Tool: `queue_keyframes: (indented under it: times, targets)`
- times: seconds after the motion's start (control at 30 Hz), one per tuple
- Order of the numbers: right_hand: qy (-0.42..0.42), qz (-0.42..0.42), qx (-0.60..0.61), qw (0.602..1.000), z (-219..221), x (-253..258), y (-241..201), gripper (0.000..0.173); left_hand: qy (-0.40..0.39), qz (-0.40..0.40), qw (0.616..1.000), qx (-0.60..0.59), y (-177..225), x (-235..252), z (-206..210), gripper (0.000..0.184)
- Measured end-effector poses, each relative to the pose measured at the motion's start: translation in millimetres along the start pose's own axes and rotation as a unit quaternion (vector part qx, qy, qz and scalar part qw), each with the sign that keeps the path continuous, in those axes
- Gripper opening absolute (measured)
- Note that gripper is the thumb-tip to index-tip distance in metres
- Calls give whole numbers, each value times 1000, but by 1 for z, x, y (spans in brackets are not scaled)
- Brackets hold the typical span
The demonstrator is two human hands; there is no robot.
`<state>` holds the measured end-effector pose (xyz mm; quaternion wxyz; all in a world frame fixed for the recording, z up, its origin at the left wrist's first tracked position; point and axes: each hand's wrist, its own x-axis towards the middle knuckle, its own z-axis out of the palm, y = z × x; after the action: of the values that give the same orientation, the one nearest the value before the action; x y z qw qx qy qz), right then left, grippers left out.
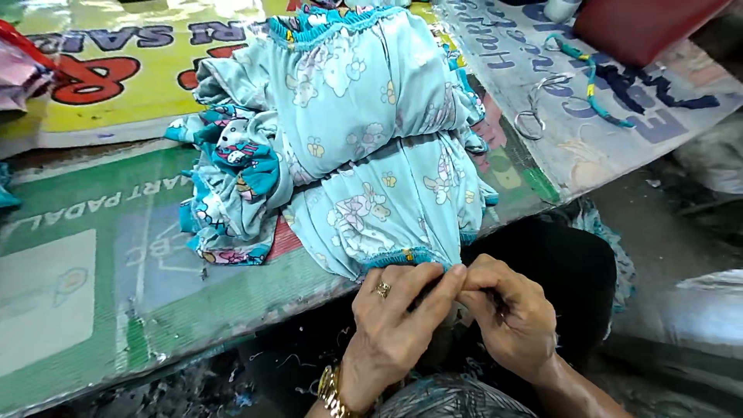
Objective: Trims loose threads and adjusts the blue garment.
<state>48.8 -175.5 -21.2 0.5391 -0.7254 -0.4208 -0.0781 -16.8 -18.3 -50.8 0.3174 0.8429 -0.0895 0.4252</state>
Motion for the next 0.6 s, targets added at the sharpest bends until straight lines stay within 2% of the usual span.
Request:
queue_keyframes:
  times: [0.1,0.23,0.37,0.5,0.53,0.6]
  targets:
    - [-3,7,3,1000,2,-1,-5,16,-4,-8,999,-32,-5,0,3,17]
    - [1,-14,-61,998,6,-6,-9,14,-15,2,999,-46,-8,-4,3,16]
    - [-6,-27,-82,996,4,-9,-15,11,13,18,998,-62,-11,-10,4,15]
    - [-26,40,-119,992,-14,-12,-19,36,16,18,998,-55,-12,-15,-6,14]
    - [-33,48,-131,990,-18,-12,-19,37,13,17,998,-55,-11,-16,-10,14]
    - [-43,37,-161,985,-22,-12,-19,29,14,14,998,-67,-7,-18,-14,13]
